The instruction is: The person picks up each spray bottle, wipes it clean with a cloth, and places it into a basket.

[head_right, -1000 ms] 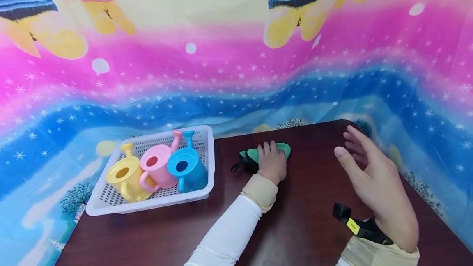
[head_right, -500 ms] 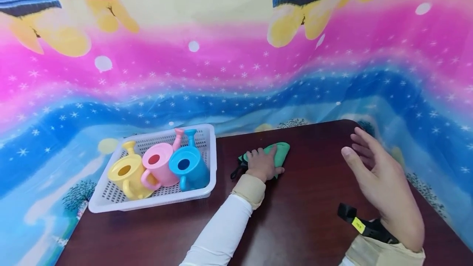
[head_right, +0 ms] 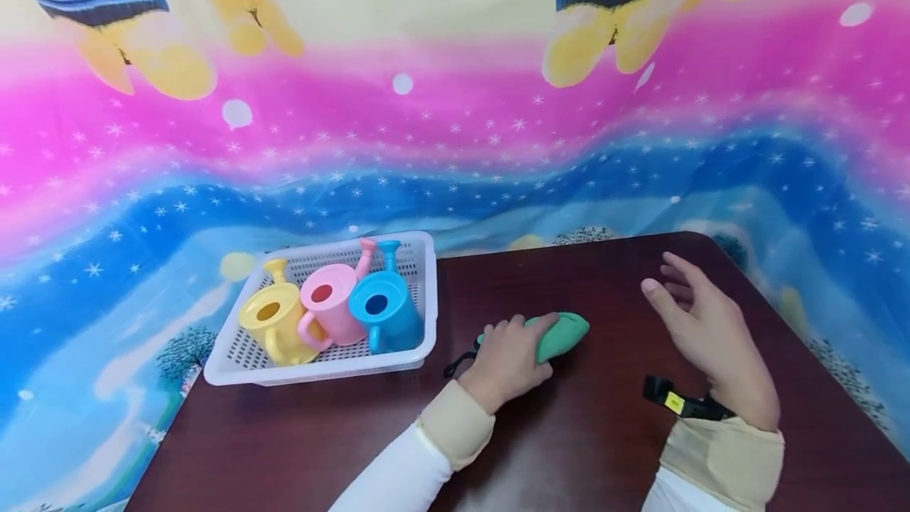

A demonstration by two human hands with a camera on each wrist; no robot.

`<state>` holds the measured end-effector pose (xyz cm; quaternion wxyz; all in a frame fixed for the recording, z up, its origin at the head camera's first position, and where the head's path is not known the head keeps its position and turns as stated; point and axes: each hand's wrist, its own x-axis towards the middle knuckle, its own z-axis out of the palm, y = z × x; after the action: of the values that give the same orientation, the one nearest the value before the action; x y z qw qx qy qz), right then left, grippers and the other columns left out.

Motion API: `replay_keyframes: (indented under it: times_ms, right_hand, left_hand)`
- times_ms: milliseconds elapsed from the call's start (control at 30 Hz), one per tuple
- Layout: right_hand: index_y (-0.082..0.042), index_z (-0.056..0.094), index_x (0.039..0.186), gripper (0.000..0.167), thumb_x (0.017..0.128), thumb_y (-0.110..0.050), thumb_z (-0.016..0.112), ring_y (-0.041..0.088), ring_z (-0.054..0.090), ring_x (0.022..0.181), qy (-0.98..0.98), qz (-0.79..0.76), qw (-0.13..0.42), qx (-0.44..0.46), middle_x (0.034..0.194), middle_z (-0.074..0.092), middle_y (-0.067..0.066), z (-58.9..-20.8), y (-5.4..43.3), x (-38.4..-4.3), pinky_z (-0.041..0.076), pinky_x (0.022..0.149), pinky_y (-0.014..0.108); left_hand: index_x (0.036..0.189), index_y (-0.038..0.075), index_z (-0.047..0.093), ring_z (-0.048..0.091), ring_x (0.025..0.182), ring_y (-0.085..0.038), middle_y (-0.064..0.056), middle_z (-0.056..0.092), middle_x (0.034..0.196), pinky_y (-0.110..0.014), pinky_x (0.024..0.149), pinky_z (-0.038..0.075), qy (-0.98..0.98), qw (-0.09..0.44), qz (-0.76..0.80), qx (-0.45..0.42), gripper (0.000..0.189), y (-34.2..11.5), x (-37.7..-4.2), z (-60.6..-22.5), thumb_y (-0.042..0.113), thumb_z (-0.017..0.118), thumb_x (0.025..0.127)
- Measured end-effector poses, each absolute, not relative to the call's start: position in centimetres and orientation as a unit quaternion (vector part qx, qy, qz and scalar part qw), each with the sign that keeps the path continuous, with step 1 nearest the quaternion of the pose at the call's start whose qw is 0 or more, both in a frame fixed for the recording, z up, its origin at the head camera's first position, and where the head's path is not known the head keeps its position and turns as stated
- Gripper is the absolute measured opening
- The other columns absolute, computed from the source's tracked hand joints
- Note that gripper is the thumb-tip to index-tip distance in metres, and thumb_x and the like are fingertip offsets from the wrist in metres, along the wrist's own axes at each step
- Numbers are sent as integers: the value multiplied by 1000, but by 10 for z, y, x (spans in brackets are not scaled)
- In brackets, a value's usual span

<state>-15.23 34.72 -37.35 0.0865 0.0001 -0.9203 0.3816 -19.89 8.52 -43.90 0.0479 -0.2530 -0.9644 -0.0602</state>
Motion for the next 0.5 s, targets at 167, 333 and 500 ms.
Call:
replay_keyframes:
  times_ms: [167, 333, 500]
  right_hand:
    - [-3, 20, 167, 75, 111, -41, 51, 63, 46, 135, -928, 368, 53, 34, 155, 41, 40, -377, 316, -175, 43, 99, 75]
    - [1, 28, 164, 75, 108, -41, 57, 61, 52, 133, -931, 355, 39, 80, 153, 46, 37, -380, 279, -192, 45, 104, 73]
    - [0, 42, 158, 68, 105, -35, 66, 52, 59, 131, -925, 350, 56, 139, 148, 57, 30, -382, 229, -200, 48, 107, 67]
  left_hand:
    - [157, 37, 48, 63, 86, -12, -1, 71, 105, -27, 68, 45, -943, 103, -145, -281, 76, 44, -172, -391, 40, 81, 88]
    - [157, 31, 50, 65, 90, -15, -4, 72, 109, -26, 72, 53, -915, 185, -223, -279, 78, -1, -162, -348, 33, 83, 86]
    - [154, 24, 53, 67, 98, -24, -11, 71, 118, -34, 76, 61, -877, 260, -325, -240, 79, -53, -156, -321, 17, 83, 82]
